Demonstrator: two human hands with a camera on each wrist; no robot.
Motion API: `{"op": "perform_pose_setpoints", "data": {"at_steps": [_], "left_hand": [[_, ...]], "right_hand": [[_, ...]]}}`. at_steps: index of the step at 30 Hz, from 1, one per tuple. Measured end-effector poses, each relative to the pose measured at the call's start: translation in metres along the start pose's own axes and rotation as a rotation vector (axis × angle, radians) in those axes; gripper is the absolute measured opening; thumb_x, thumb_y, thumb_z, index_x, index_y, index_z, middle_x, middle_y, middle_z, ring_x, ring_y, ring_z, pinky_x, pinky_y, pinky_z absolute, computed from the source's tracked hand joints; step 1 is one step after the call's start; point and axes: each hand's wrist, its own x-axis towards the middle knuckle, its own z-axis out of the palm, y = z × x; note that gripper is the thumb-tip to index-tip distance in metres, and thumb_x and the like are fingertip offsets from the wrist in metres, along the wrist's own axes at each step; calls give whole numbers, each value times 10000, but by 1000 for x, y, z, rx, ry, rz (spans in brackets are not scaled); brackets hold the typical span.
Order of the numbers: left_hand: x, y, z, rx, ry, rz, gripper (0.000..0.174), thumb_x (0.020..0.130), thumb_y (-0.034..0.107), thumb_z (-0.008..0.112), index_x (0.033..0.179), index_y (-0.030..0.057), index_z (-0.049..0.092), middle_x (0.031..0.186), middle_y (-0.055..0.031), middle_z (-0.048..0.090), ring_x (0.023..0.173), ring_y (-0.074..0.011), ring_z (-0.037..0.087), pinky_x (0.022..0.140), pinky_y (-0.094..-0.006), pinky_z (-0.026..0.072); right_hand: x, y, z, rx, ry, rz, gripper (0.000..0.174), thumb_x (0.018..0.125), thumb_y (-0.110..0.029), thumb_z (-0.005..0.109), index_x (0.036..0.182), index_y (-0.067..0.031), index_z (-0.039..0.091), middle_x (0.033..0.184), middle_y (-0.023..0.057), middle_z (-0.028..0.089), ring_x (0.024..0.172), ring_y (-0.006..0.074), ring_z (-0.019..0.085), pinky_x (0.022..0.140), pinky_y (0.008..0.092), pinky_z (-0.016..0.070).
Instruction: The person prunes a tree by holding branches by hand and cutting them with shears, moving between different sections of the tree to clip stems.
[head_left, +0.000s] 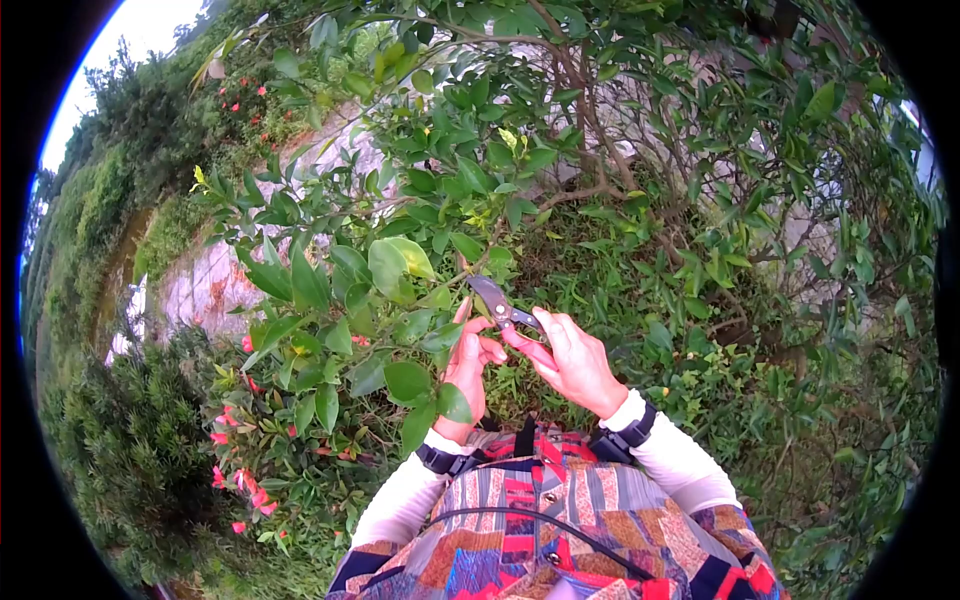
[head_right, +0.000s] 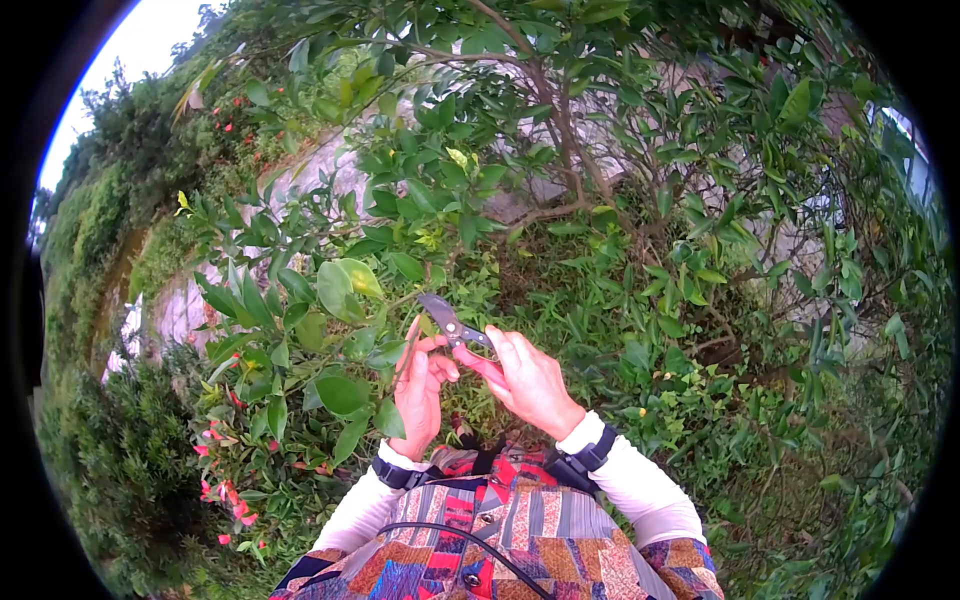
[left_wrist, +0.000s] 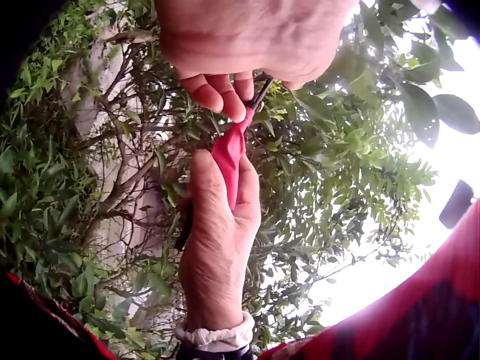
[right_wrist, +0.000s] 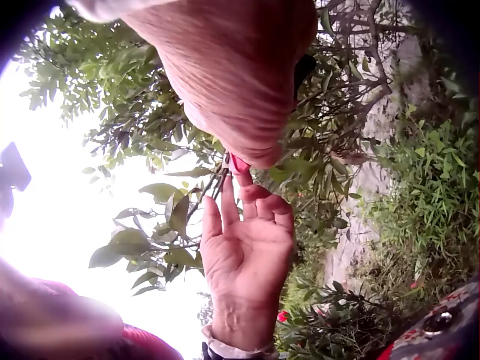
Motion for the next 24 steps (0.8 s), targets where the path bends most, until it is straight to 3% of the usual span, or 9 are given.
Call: {"op": "perform_pose_setpoints", "data": {"at_steps": [5,8,9,12,16,24], "left_hand": [[0,0,0,-1,22,29,614,1105,348,484,1601,43,290,1237,-111,628,846,-146,628,754,-298,523],[0,-11,-7,-49,72,28,611,1112,388,451,1596,50,298,1201,-108,639,819,-138,619,734,-289,518],[1,-8,-7,-48,70,29,611,1112,388,451,1596,50,298,1201,-108,639,819,-138,619,734,-289,518],[4,1,0,1,77,46,624,1107,443,432,1580,53,318,1158,-114,654,790,-133,612,712,-281,513],[3,-5,-4,1,59,57,606,1108,430,438,1572,55,330,1158,-116,654,792,-133,615,715,-288,513],[0,-5,0,-8,56,21,559,1113,350,465,1575,64,334,1153,-96,649,804,-122,614,741,-286,503]], "right_hand": [[-3,-1,-3,194,-88,110,658,849,-149,761,1426,-51,460,1178,177,612,1014,383,668,805,444,561],[-10,0,-4,446,-254,158,701,832,-163,788,1441,-29,466,1248,196,610,1176,367,628,999,398,495],[-13,-1,-3,446,-252,158,701,832,-163,788,1441,-29,466,1248,196,610,1176,367,628,999,398,495],[-17,-3,-4,498,-175,163,708,823,-171,794,1437,-27,471,1256,188,609,1170,361,631,994,395,498],[-13,-1,-5,303,-101,127,758,792,-271,810,1425,-54,455,1161,149,610,998,344,685,826,442,558],[1,-12,-6,215,-70,148,770,775,-264,817,1430,-72,459,1106,123,616,909,301,683,745,408,555]]}}
